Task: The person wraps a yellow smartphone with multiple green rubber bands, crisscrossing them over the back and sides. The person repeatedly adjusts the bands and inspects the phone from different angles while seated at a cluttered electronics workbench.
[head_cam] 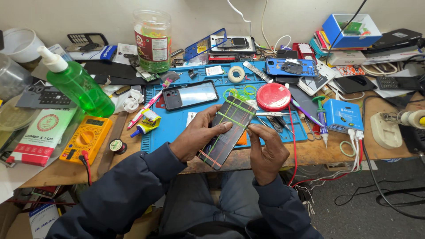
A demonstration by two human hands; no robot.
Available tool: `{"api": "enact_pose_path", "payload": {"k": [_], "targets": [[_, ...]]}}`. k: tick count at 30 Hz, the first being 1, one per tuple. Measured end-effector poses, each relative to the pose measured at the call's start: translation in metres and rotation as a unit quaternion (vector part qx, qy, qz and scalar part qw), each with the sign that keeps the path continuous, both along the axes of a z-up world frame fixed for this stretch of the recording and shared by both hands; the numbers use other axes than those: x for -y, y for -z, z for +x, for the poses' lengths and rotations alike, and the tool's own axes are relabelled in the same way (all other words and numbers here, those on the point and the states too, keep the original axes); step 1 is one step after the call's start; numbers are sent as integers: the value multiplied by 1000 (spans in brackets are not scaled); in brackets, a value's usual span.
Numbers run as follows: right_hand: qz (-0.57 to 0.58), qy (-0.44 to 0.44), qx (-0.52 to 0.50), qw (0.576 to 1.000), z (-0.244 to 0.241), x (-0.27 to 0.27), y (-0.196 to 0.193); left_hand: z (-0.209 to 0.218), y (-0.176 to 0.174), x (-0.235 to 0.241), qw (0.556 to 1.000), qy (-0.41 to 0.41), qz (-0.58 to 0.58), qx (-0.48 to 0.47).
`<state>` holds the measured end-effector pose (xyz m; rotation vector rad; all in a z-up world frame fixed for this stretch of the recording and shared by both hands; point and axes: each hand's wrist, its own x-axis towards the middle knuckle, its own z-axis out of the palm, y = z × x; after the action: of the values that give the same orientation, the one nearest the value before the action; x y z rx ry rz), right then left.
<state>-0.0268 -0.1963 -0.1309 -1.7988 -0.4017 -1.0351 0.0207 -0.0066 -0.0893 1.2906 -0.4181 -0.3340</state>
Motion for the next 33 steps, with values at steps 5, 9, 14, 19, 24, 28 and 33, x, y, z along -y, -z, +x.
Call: {"api": "enact_pose_path", "payload": {"k": [5,9,14,19,24,28,33], "targets": [[-53,56,10,997,0,-1,-1,-4,5,7,998,-20,-2,-62],[-80,52,-23,995,1,-3,-2,-6,12,8,998,-46,-15,-51],[-27,-23,-195,980,49,39,-30,9,1,-34,987,-105,-112,-47],[-256,-39,-188,948,111,66,-38,12,-9,-74,964,-188,-180,-53],[-435,-21,-180,882,132,46,-21,0,2,-68,960,-195,-188,-66],[-405,-34,-185,895,144,50,-21,-5,11,-65,960,-183,-200,-72],[-209,-136,-217,944,157,70,-22,3,21,-54,956,-185,-216,-75]]}}
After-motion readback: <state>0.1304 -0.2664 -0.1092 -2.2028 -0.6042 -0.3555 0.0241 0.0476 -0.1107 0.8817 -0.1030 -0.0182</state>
